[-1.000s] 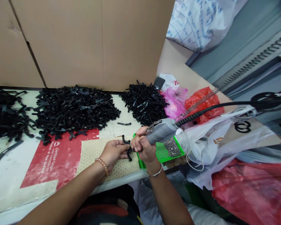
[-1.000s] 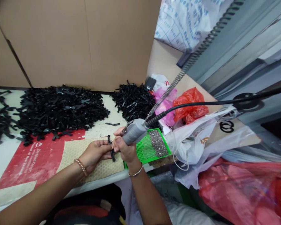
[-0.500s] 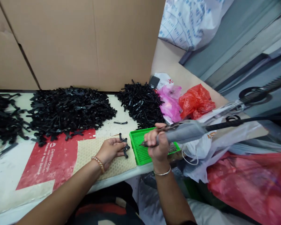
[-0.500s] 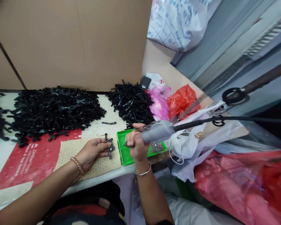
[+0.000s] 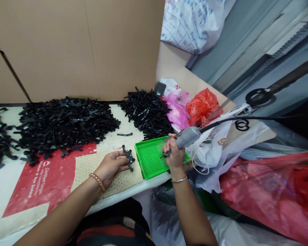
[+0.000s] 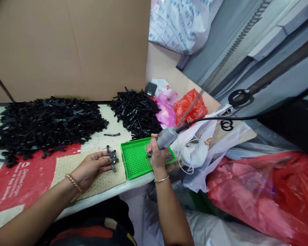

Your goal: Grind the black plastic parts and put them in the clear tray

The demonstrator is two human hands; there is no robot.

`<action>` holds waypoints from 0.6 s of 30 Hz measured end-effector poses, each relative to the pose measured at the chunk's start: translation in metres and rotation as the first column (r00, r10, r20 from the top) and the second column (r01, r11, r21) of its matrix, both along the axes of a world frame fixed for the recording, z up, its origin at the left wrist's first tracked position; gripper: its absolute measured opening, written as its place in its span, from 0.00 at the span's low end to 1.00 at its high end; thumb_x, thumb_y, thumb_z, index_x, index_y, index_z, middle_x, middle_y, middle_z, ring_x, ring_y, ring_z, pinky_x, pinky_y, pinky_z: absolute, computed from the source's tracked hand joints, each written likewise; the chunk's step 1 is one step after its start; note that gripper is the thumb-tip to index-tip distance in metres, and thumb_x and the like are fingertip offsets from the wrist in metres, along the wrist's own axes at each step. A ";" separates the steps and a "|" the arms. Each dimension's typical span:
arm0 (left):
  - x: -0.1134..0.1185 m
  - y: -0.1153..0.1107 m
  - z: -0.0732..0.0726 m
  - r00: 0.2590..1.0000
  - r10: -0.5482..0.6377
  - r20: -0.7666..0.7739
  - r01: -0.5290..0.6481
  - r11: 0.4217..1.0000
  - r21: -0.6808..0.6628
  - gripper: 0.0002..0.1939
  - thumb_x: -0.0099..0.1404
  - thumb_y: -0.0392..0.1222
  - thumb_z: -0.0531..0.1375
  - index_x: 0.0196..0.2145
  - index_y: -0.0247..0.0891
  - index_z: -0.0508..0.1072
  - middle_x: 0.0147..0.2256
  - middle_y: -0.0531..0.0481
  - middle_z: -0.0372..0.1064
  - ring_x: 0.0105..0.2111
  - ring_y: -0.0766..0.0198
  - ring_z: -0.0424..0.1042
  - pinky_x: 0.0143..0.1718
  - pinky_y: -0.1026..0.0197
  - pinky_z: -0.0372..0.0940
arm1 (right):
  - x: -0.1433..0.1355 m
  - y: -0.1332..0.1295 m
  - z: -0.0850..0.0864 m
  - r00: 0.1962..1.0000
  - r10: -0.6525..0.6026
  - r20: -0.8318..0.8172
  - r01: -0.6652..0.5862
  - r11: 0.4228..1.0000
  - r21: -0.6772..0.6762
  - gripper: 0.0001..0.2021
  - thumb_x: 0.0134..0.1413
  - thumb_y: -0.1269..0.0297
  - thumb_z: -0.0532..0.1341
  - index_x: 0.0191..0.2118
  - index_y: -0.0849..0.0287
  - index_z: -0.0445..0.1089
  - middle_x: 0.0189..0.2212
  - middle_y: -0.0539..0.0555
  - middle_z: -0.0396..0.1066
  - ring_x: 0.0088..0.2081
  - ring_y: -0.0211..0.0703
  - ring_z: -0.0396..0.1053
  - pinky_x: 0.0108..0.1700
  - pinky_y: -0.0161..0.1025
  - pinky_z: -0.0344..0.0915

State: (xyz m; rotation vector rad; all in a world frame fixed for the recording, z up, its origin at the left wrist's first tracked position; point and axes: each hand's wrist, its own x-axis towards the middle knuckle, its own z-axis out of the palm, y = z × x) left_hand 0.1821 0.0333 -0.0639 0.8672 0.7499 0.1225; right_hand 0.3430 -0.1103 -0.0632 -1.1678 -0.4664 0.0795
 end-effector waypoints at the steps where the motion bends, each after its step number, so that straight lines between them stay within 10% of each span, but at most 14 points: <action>1: 0.000 0.000 0.001 1.000 0.003 -0.002 -0.003 1.000 -0.003 0.08 0.54 0.23 0.60 0.31 0.29 0.75 0.29 0.46 0.76 0.28 0.66 0.75 0.29 0.68 0.72 | 0.001 0.000 -0.001 1.000 0.010 -0.006 -0.010 1.000 -0.004 0.13 0.51 0.58 0.65 0.38 0.59 0.66 0.14 0.40 0.56 0.15 0.31 0.54 0.19 0.29 0.56; 18: 0.001 0.001 -0.004 1.000 -0.007 0.003 0.007 1.000 -0.011 0.09 0.51 0.25 0.62 0.32 0.30 0.76 0.30 0.45 0.76 0.28 0.66 0.75 0.31 0.67 0.72 | 0.001 0.000 0.001 1.000 0.022 0.011 -0.021 0.995 -0.099 0.11 0.50 0.57 0.65 0.36 0.55 0.66 0.15 0.42 0.55 0.16 0.33 0.54 0.20 0.33 0.55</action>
